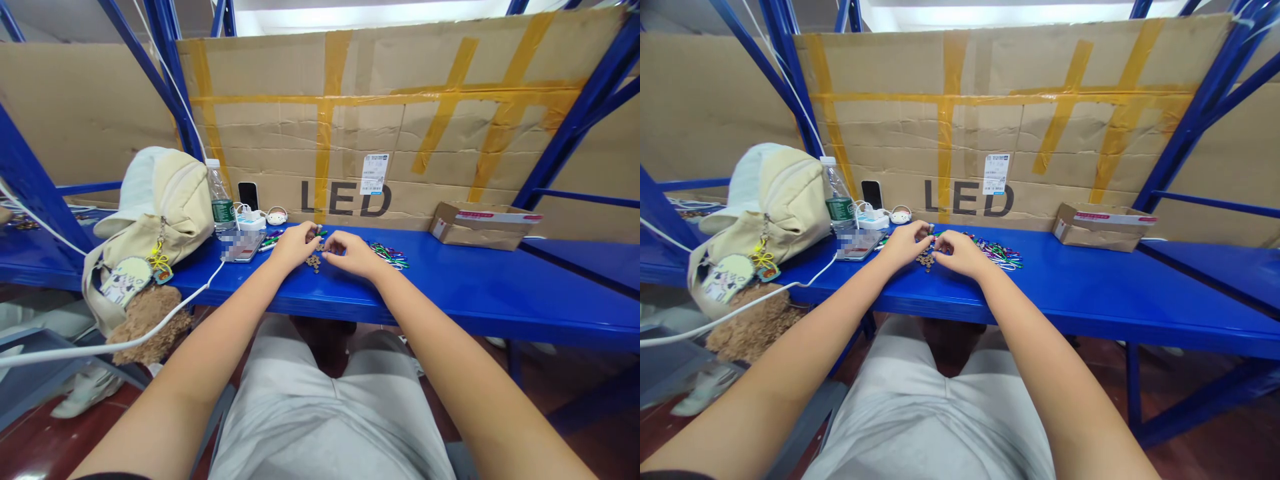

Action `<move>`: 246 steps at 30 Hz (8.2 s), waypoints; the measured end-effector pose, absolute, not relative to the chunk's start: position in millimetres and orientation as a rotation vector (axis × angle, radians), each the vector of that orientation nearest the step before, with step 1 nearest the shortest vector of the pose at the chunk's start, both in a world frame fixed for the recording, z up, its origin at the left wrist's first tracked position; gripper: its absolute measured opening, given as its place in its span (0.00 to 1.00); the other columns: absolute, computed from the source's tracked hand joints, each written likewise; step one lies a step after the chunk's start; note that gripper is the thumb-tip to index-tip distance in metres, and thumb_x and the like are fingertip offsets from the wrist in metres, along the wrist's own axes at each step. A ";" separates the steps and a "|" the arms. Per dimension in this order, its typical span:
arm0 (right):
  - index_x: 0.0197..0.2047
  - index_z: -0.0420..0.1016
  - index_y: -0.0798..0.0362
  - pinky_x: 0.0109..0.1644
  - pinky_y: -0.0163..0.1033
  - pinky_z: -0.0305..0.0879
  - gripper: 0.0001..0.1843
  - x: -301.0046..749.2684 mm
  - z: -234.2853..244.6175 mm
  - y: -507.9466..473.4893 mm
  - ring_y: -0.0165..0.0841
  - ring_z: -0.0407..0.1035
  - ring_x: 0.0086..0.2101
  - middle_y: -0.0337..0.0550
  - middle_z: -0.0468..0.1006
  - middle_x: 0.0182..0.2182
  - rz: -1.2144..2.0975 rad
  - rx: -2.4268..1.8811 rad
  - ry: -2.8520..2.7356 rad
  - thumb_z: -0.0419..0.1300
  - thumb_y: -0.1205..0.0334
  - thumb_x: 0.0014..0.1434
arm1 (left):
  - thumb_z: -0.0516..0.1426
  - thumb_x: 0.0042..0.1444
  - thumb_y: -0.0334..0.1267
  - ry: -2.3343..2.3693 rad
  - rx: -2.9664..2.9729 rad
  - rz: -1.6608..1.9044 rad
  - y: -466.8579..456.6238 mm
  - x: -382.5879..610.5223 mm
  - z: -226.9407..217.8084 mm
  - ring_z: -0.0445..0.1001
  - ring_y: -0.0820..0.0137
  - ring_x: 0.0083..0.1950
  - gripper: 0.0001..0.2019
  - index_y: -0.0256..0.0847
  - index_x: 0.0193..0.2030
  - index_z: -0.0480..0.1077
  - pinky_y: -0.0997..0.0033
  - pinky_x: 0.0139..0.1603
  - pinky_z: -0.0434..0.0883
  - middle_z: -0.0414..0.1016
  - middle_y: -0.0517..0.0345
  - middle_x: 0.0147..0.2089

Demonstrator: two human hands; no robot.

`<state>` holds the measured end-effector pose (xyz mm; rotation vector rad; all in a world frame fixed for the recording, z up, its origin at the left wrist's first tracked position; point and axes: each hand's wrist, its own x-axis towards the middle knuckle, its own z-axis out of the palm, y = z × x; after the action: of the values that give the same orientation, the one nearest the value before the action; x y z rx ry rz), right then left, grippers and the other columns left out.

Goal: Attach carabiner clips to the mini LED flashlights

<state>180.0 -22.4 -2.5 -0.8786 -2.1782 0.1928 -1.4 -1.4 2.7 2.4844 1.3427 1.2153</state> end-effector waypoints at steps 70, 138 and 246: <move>0.37 0.80 0.55 0.30 0.37 0.66 0.16 213.1 1.3 -15.5 0.33 0.70 0.27 0.41 0.77 0.25 0.461 -1.092 -1.975 0.67 0.54 0.47 | 0.53 0.59 0.36 0.862 2.913 0.830 -4.3 1.7 -0.7 0.73 0.65 0.48 0.13 0.39 0.48 0.73 0.66 0.54 0.67 0.77 0.53 0.48; 0.26 0.69 0.53 0.37 0.37 0.59 0.21 192.5 -0.3 -28.3 0.34 0.66 0.30 0.43 0.74 0.25 0.105 -1.091 -2.241 0.45 0.53 0.65 | 0.59 0.56 0.36 0.921 2.862 1.327 -4.7 1.7 -0.2 0.74 0.70 0.39 0.06 0.41 0.39 0.78 0.72 0.40 0.67 0.77 0.55 0.38; 0.39 0.77 0.52 0.48 0.43 0.65 0.08 188.1 -5.2 -20.0 0.36 0.71 0.41 0.44 0.79 0.39 0.000 -1.110 -2.190 0.59 0.67 0.56 | 0.56 0.54 0.40 1.835 2.621 0.544 55.1 -59.7 5.4 0.75 0.62 0.43 0.11 0.41 0.40 0.77 0.70 0.45 0.68 0.79 0.53 0.42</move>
<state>188.1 -20.0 -5.2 -1.1097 -2.1897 0.0002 -59.7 55.1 5.4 2.6215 1.8351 0.5438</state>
